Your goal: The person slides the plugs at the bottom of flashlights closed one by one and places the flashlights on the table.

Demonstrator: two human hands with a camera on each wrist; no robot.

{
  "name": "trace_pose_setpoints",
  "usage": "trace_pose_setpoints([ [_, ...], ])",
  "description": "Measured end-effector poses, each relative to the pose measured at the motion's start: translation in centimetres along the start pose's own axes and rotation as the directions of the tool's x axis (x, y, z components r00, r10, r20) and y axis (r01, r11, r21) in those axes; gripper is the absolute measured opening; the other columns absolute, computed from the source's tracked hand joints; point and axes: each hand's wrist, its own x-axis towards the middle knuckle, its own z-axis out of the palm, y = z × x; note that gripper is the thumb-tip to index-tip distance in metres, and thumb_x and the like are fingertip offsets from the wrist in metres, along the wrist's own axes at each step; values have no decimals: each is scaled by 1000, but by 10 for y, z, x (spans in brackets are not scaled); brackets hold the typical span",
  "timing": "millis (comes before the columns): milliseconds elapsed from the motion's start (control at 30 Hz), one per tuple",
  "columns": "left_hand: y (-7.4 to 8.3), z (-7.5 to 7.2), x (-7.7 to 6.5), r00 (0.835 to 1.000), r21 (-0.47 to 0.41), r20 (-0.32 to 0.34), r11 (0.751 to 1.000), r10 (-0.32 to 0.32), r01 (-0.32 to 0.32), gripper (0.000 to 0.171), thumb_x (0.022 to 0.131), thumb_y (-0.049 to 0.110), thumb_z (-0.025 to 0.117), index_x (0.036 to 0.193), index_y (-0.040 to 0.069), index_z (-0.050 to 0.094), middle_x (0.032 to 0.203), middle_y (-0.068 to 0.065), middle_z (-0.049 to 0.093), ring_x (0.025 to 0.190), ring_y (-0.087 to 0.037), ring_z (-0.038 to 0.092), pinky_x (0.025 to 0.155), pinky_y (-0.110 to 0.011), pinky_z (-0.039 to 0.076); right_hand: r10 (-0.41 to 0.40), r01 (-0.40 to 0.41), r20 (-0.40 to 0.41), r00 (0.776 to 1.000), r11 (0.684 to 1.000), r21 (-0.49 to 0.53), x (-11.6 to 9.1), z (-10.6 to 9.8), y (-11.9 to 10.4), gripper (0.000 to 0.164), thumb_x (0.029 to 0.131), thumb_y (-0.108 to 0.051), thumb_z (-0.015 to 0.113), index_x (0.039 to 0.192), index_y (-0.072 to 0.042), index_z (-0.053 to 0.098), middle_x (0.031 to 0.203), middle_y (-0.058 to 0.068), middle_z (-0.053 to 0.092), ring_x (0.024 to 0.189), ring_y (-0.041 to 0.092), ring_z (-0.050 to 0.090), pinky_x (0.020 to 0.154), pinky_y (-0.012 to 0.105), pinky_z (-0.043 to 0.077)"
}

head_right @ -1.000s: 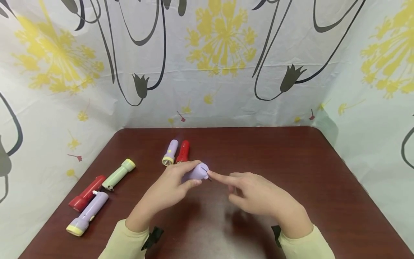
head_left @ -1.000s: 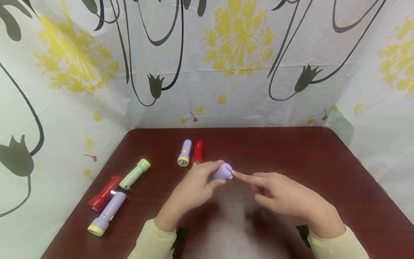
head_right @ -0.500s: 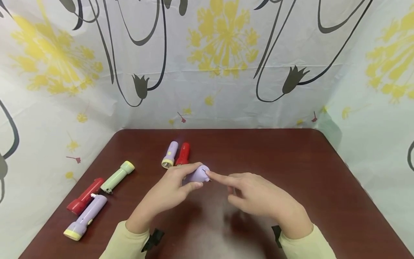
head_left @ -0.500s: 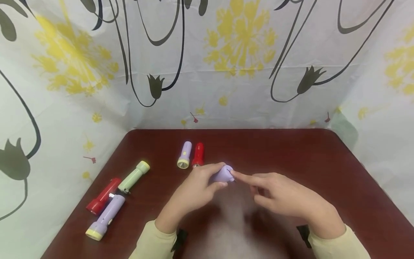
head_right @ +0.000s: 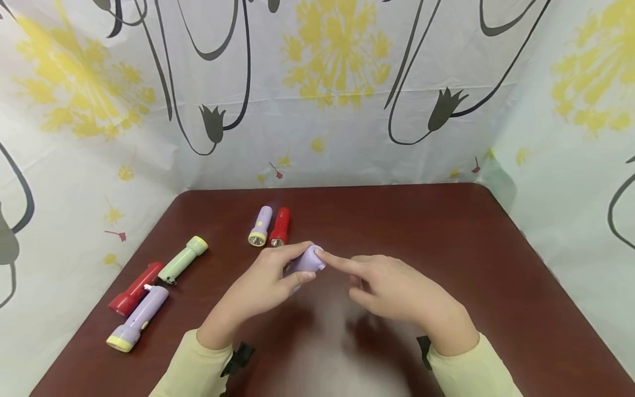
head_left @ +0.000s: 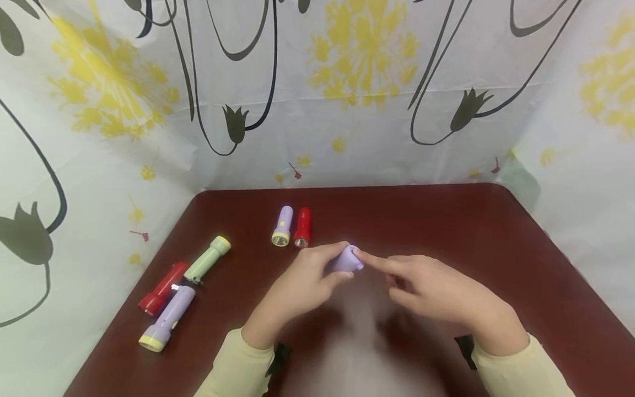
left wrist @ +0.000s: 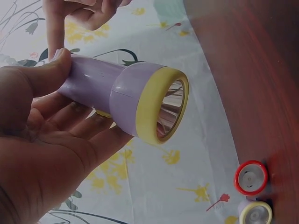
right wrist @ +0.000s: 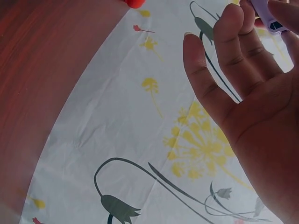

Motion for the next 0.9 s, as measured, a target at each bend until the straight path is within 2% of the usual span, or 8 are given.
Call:
trace_pose_setpoints([
  [167, 5, -2, -3, 1000, 13, 10, 1000, -11, 11, 38, 98, 17, 77, 134, 11, 68, 115, -4, 75, 99, -15, 69, 94, -35, 63, -10, 10, -7, 1000, 1000, -11, -4, 0, -3, 87, 93, -3, 69, 164, -41, 38, 103, -16, 66, 72, -3, 45, 74, 20, 47],
  [300, 9, -1, -4, 1000, 19, 15, 1000, -15, 15, 38, 98, 17, 78, 134, 13, 68, 116, -3, 75, 100, -16, 69, 96, -37, 63, 1, -1, -18, 1000, 1000, -22, -9, 0, -7, 86, 94, -4, 70, 164, -43, 37, 98, -16, 63, 74, -1, 49, 75, 21, 47],
  [500, 12, 10, -12, 998, 21, 46, 999, -30, 29, 36, 99, 18, 77, 133, 14, 68, 114, -3, 75, 99, -16, 69, 96, -37, 62, 12, -12, -14, 1000, 1000, 1, -23, 6, -11, 86, 95, -3, 69, 164, -43, 38, 89, -17, 57, 70, -4, 45, 71, 19, 47],
  [700, 7, 10, -5, 999, 44, 34, 998, -36, 35, 34, 98, 18, 77, 131, 14, 69, 114, -2, 75, 100, -16, 69, 97, -37, 62, -6, 5, -15, 1000, 1000, -24, -17, 7, -3, 84, 95, -5, 69, 164, -42, 37, 98, -17, 63, 72, -4, 45, 74, 20, 47],
  [900, 2, 9, -1, 994, 19, 16, 994, -104, 104, 48, 97, 23, 79, 142, 13, 66, 126, -5, 75, 108, -19, 72, 100, -41, 62, -9, 6, -38, 999, 995, -104, -12, 8, 1, 87, 92, -7, 73, 163, -44, 38, 82, -20, 50, 72, -4, 44, 70, 19, 45],
])
